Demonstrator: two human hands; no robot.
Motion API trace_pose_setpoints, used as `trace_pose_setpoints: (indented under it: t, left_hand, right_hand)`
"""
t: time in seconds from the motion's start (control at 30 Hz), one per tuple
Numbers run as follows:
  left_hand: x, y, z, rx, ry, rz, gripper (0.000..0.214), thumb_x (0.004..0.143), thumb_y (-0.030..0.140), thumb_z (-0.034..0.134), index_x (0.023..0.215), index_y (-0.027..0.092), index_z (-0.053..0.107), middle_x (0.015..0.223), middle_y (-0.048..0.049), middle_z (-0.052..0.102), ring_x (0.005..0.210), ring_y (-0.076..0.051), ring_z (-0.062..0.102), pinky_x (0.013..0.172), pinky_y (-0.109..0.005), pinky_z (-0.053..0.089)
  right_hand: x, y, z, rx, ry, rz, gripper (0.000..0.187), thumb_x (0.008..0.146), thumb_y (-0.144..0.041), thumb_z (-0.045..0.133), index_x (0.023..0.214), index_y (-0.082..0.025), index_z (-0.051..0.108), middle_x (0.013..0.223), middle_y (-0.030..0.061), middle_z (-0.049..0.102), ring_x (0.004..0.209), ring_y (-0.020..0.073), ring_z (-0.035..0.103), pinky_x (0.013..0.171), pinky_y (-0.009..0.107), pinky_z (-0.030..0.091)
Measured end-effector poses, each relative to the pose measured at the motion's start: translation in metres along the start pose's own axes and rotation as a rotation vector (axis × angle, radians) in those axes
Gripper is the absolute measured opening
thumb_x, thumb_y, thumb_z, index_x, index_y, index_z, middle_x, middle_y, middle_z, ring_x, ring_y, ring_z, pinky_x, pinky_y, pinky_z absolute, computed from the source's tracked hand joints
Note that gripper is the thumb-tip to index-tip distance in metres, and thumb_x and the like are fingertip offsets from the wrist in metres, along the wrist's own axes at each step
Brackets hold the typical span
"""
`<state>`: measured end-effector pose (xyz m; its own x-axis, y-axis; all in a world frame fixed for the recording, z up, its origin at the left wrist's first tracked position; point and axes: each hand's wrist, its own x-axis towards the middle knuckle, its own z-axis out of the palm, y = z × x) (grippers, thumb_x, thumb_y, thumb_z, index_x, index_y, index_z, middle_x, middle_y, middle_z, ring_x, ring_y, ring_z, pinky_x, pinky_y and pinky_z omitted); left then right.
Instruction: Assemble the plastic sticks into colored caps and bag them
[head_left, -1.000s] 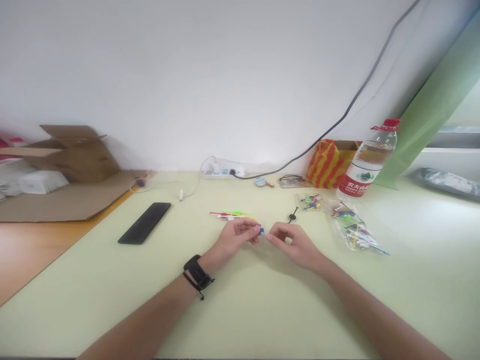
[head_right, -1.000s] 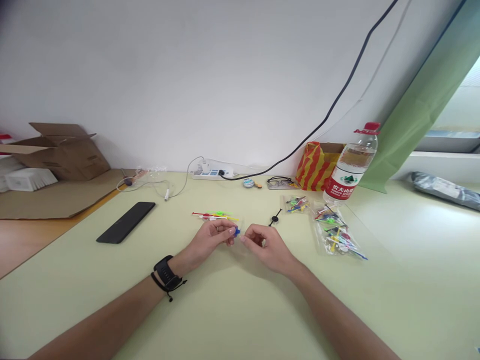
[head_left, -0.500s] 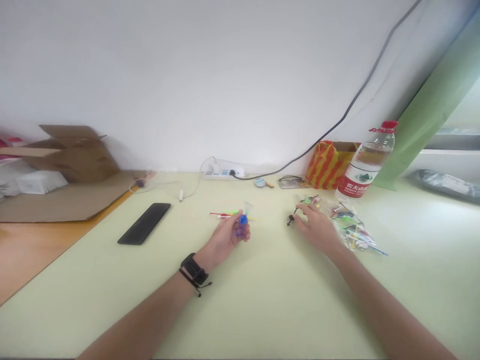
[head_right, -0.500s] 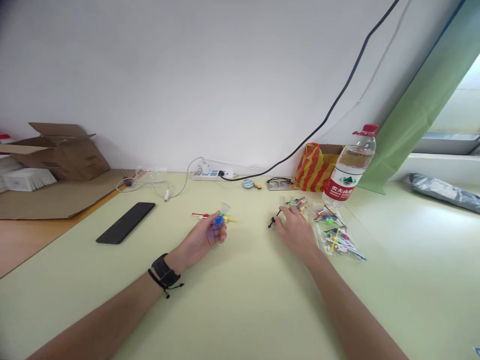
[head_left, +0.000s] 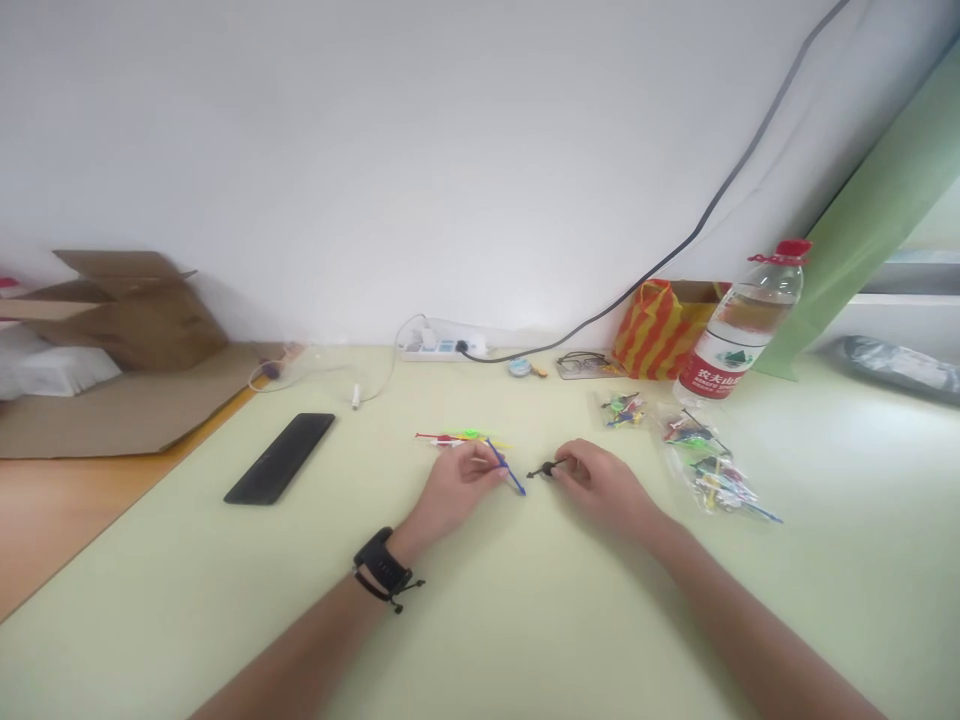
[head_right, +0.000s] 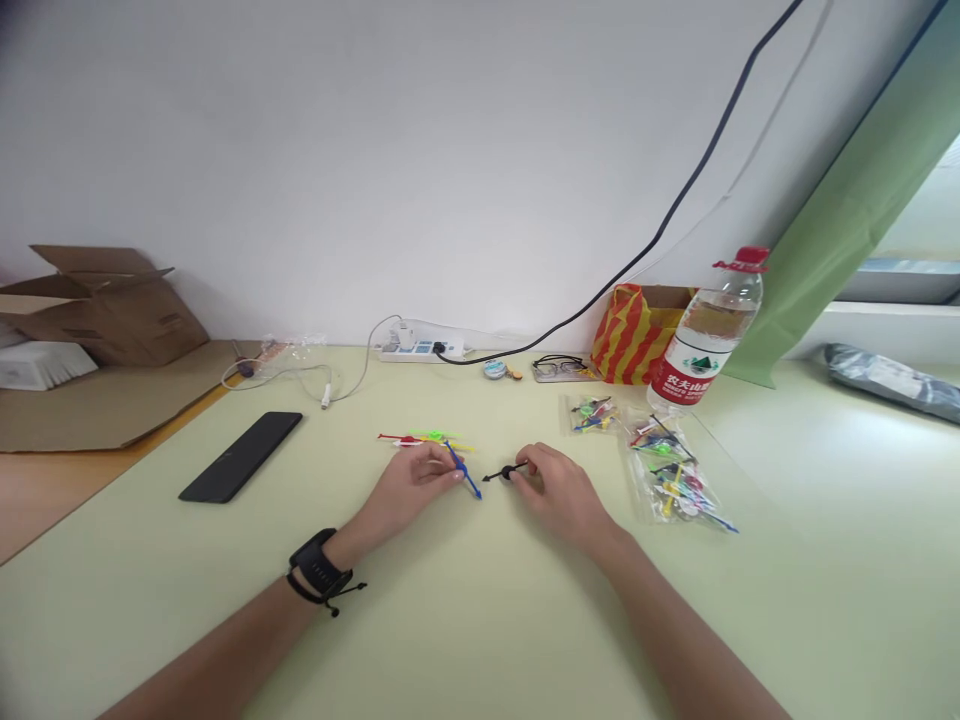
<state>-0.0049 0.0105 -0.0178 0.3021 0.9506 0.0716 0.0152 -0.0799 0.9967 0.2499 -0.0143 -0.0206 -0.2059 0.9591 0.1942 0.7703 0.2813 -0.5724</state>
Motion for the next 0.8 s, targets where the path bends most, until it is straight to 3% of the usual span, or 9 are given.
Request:
trace_pose_setpoints:
  t: [0.13,0.27,0.37,0.47,0.53,0.57,0.7,0.8]
  left_hand:
    - [-0.003,-0.001,0.0,0.153,-0.081,0.033,0.015,0.082,0.031,0.077,0.084,0.017,0.072,0.088,-0.0077,0.075,0.084,-0.022,0.071,0.084,-0.036,0.056]
    - [-0.003,0.005,-0.007,0.452,0.081,0.212,0.006,0.084,0.028,0.074,0.088,0.023,0.074,0.091,-0.0058,0.075,0.087,-0.024,0.067,0.085,-0.038,0.053]
    - [0.001,0.009,-0.017,0.674,0.204,0.366,0.013,0.09,0.026,0.067,0.102,0.025,0.072,0.11,-0.0079,0.072,0.113,-0.028,0.061,0.103,-0.045,0.046]
    - [0.007,0.007,-0.028,0.874,0.262,0.395,0.033,0.093,0.029,0.064,0.126,0.024,0.066,0.142,-0.01,0.06,0.142,-0.032,0.039,0.118,-0.052,0.032]
    - [0.01,0.005,-0.033,0.97,0.218,0.329,0.044,0.095,0.034,0.063,0.137,0.025,0.061,0.151,-0.0091,0.053,0.149,-0.035,0.03,0.121,-0.056,0.026]
    - [0.01,0.005,-0.035,1.002,0.169,0.289,0.047,0.095,0.037,0.062,0.141,0.027,0.058,0.153,-0.0083,0.052,0.148,-0.035,0.031,0.121,-0.058,0.025]
    - [0.005,0.012,-0.032,0.974,-0.086,0.237,0.054,0.097,0.043,0.06,0.149,0.032,0.051,0.153,-0.006,0.053,0.141,-0.032,0.044,0.12,-0.054,0.03]
    - [0.0,0.02,-0.022,0.869,-0.252,0.247,0.065,0.092,0.047,0.067,0.153,0.034,0.047,0.154,-0.0052,0.052,0.142,-0.032,0.043,0.119,-0.05,0.036]
  right_hand:
    - [0.0,-0.004,0.005,0.0,-0.024,-0.037,0.017,0.095,-0.034,0.054,0.082,-0.023,0.057,0.081,0.0007,0.062,0.069,0.0167,0.057,0.063,0.03,0.04]
    - [-0.002,-0.01,0.007,0.019,-0.085,-0.062,0.018,0.095,-0.034,0.055,0.082,-0.023,0.058,0.076,-0.0001,0.062,0.066,0.0167,0.056,0.061,0.03,0.04]
    - [-0.005,-0.02,0.005,0.053,-0.044,-0.067,0.016,0.097,-0.037,0.054,0.103,-0.024,0.063,0.088,0.0034,0.067,0.077,0.0202,0.062,0.07,0.034,0.049]
    - [-0.007,-0.027,0.002,0.111,-0.037,-0.161,0.053,0.091,-0.044,0.067,0.139,-0.027,0.053,0.127,0.0122,0.063,0.113,0.0282,0.062,0.094,0.043,0.053]
    - [-0.007,-0.028,0.003,0.137,-0.085,-0.279,0.071,0.084,-0.045,0.076,0.148,-0.031,0.049,0.145,0.0133,0.054,0.131,0.0322,0.052,0.106,0.048,0.048]
    - [-0.005,-0.027,0.005,0.147,-0.101,-0.323,0.07,0.083,-0.044,0.078,0.146,-0.032,0.051,0.147,0.0125,0.053,0.134,0.0329,0.05,0.109,0.05,0.047]
    - [0.0,-0.019,0.018,0.242,-0.087,-0.337,0.038,0.088,-0.027,0.071,0.125,-0.031,0.067,0.133,0.0112,0.063,0.124,0.0309,0.058,0.103,0.049,0.052]
    - [0.001,-0.015,0.025,0.35,-0.067,-0.287,0.034,0.09,-0.021,0.066,0.122,-0.029,0.063,0.125,0.0116,0.064,0.118,0.029,0.061,0.1,0.045,0.055]
